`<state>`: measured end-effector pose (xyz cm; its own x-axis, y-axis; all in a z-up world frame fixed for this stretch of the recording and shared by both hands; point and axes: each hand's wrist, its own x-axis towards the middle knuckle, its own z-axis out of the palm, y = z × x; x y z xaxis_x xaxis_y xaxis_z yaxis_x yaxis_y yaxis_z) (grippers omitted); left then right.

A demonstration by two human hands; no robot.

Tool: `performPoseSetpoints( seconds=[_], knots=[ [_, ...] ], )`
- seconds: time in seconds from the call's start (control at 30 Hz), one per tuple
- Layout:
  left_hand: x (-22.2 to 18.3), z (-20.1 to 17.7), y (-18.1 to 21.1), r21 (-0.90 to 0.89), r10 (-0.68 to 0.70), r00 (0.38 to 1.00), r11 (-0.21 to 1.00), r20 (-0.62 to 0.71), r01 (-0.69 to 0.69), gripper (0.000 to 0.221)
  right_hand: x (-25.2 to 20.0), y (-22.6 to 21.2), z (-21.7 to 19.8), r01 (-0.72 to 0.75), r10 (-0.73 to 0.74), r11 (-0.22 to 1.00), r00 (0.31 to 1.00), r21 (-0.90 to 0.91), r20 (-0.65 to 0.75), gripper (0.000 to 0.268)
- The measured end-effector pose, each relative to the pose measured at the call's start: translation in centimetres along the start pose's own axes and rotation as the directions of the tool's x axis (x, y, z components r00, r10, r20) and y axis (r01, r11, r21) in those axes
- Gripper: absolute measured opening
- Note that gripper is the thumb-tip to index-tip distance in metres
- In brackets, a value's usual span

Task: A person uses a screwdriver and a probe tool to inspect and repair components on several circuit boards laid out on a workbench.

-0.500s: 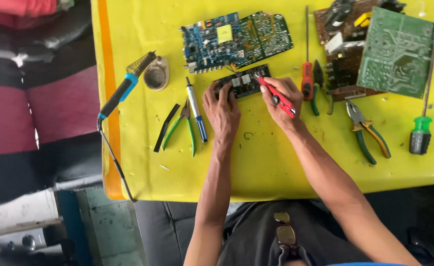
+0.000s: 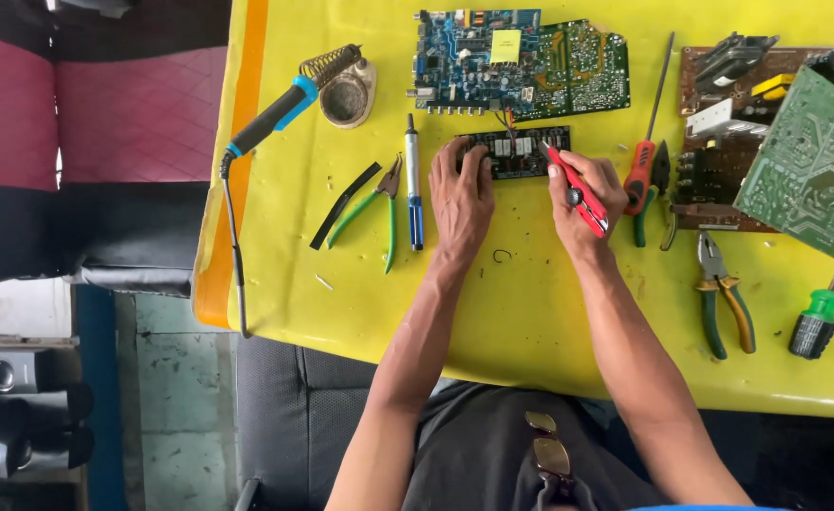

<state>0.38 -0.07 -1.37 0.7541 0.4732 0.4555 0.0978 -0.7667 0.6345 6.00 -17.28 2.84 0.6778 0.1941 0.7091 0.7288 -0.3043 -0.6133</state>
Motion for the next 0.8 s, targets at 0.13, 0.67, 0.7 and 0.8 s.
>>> performPoseSetpoints(
  seconds=[0.13,0.67,0.7,0.8],
  knots=[
    [0.3,-1.0,1.0,0.013,-0.021,1.000,1.000,0.014,0.021,0.027,-0.7,1.1,0.0,-0.006,0.007,0.999,1.000,0.046,-0.023,0.013],
    [0.4,-1.5,1.1,0.064,0.042,0.998,0.997,0.046,-0.044,0.018,-0.2,0.5,0.0,-0.014,0.015,0.999,1.000,0.045,-0.018,0.014],
    [0.4,-1.4,1.1,0.057,0.048,0.998,0.997,0.042,-0.050,0.017,-0.1,0.4,0.0,-0.016,0.019,0.998,0.999,0.061,-0.036,0.014],
    [0.5,-1.7,1.4,0.037,0.034,0.999,0.999,0.038,-0.035,0.016,-1.4,2.1,0.5,-0.023,0.023,1.000,1.000,0.003,-0.017,0.015]
  ],
)
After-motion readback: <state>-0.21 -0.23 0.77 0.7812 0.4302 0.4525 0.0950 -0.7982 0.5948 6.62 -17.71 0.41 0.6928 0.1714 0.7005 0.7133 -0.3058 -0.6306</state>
